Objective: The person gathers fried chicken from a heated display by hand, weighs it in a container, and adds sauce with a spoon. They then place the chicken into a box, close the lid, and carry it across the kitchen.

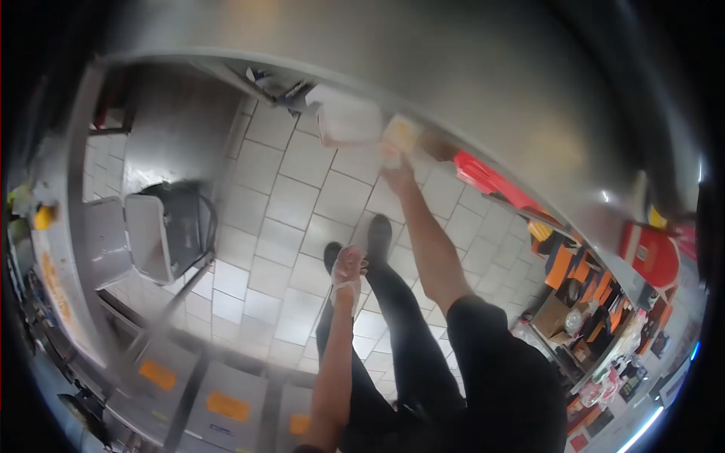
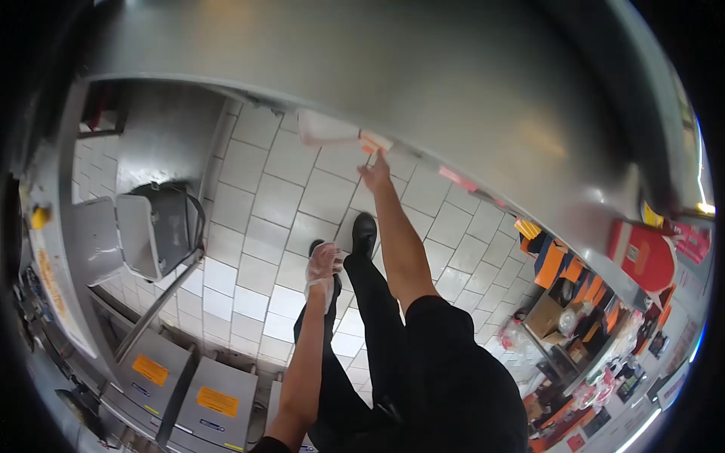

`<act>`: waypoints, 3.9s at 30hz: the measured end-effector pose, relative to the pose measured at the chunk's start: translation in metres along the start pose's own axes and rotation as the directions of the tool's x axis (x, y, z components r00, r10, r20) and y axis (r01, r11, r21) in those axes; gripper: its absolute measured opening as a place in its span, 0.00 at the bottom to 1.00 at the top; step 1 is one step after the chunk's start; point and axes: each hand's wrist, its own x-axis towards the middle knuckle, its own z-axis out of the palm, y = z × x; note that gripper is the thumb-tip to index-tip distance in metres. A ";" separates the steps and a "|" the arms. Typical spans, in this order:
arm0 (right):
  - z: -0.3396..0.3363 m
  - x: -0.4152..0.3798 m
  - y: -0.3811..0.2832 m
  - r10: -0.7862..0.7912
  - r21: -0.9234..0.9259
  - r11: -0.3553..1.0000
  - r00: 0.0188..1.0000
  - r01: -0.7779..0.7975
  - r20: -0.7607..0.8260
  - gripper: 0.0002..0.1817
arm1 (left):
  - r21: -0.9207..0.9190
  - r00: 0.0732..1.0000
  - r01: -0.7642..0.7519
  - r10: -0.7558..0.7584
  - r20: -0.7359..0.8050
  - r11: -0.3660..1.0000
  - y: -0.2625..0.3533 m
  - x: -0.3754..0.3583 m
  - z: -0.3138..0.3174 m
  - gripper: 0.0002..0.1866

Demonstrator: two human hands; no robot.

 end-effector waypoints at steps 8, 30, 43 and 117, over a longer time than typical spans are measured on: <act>-0.043 0.102 -0.033 -0.210 -0.258 0.918 0.922 0.301 0.325 0.25 | -0.015 0.989 0.094 -0.095 -0.112 0.995 -0.054 0.000 -0.018 0.19; -0.015 0.063 -0.057 -0.029 0.328 0.936 0.904 -0.124 0.425 0.28 | 0.007 0.969 0.099 -0.095 -0.229 0.995 -0.058 0.007 -0.033 0.17; 0.076 -0.056 -0.102 -0.532 -0.138 0.817 0.825 0.559 0.190 0.24 | -0.100 0.959 0.104 -0.126 -0.254 0.990 -0.044 -0.033 -0.073 0.20; 1.334 -0.167 0.302 -0.872 -0.788 0.021 0.396 0.616 0.287 0.31 | 0.640 0.904 -0.268 0.418 -0.093 0.721 1.136 0.049 -1.281 0.27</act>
